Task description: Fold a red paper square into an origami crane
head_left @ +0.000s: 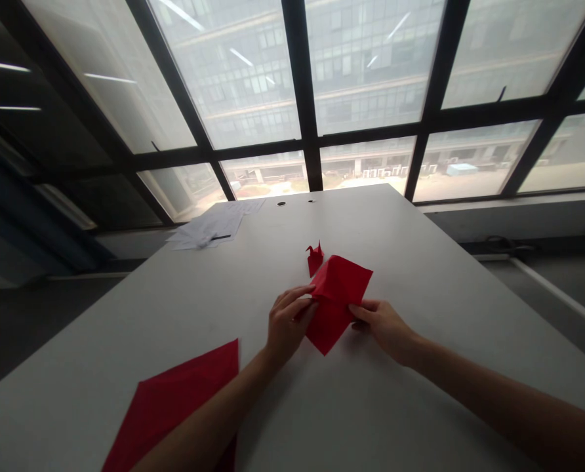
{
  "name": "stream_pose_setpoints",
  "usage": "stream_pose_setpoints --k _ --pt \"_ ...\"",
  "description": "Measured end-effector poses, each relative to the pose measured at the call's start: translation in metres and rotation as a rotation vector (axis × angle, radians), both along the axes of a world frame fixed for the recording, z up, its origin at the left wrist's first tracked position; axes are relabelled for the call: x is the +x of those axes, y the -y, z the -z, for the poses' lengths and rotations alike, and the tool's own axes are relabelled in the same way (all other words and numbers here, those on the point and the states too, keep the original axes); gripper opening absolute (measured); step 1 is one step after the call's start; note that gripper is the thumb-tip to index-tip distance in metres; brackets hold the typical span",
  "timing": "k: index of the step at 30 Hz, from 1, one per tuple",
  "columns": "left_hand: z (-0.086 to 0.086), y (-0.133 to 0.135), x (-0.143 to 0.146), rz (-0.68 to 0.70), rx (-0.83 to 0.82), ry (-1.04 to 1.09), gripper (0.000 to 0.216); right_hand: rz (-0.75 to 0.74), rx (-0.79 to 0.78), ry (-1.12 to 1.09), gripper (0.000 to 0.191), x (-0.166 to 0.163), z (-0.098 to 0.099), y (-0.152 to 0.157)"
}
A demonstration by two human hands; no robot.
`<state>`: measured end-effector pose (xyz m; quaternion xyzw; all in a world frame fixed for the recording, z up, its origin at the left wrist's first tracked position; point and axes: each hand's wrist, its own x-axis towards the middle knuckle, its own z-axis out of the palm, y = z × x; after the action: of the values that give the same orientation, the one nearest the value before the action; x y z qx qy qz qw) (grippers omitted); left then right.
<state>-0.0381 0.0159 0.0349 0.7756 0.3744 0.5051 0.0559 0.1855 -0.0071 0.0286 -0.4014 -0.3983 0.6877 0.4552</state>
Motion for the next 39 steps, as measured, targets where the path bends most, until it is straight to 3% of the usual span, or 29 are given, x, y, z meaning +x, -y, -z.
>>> stream_pose_setpoints --k 7,9,11,13,15,18,21,24,27,31,33,36,37,39 --pt "0.003 -0.001 0.000 0.044 -0.165 0.135 0.010 -0.134 -0.060 -0.223 0.036 0.002 -0.004 -0.005" --pt "0.003 0.000 0.001 0.045 -0.207 0.165 0.010 -0.085 -0.043 -0.154 0.038 0.002 -0.002 -0.007" --pt "0.002 0.000 0.001 0.039 -0.231 0.177 0.010 0.091 0.024 0.021 0.041 0.004 0.001 -0.011" --pt "0.001 0.001 0.001 0.035 -0.241 0.183 0.010 0.340 0.224 0.252 0.047 0.008 0.002 -0.015" --pt "0.001 0.002 0.001 0.041 -0.242 0.188 0.011 0.473 0.536 0.476 0.047 0.011 0.000 -0.015" --pt "0.001 0.004 0.002 0.066 -0.236 0.180 0.009 0.346 0.903 0.718 0.035 0.010 -0.006 -0.008" --pt "0.002 0.006 0.003 0.085 -0.206 0.171 0.006 0.183 1.022 0.837 0.034 0.002 -0.009 0.002" --pt "0.002 0.009 0.006 0.089 -0.166 0.164 0.005 0.145 1.048 0.823 0.035 -0.006 -0.008 0.009" --pt "0.003 0.011 0.008 0.095 -0.179 0.177 0.012 0.179 0.975 0.690 0.013 -0.009 -0.003 0.008" --pt "0.004 0.012 0.011 0.125 -0.374 0.296 0.034 0.202 0.868 0.523 0.013 -0.006 0.000 0.001" --pt "0.002 0.012 0.012 0.195 -0.512 0.396 0.037 0.218 0.835 0.507 0.028 -0.003 0.001 -0.001" --pt "0.000 0.009 0.012 0.256 -0.625 0.534 0.037 0.139 0.751 0.460 0.072 0.000 0.002 -0.002" --pt "0.000 0.007 0.012 0.265 -0.643 0.573 0.038 0.095 0.720 0.422 0.077 0.001 0.002 -0.002" --pt "0.001 0.004 0.010 0.272 -0.680 0.644 0.040 0.060 0.669 0.318 0.063 0.002 0.001 -0.003"
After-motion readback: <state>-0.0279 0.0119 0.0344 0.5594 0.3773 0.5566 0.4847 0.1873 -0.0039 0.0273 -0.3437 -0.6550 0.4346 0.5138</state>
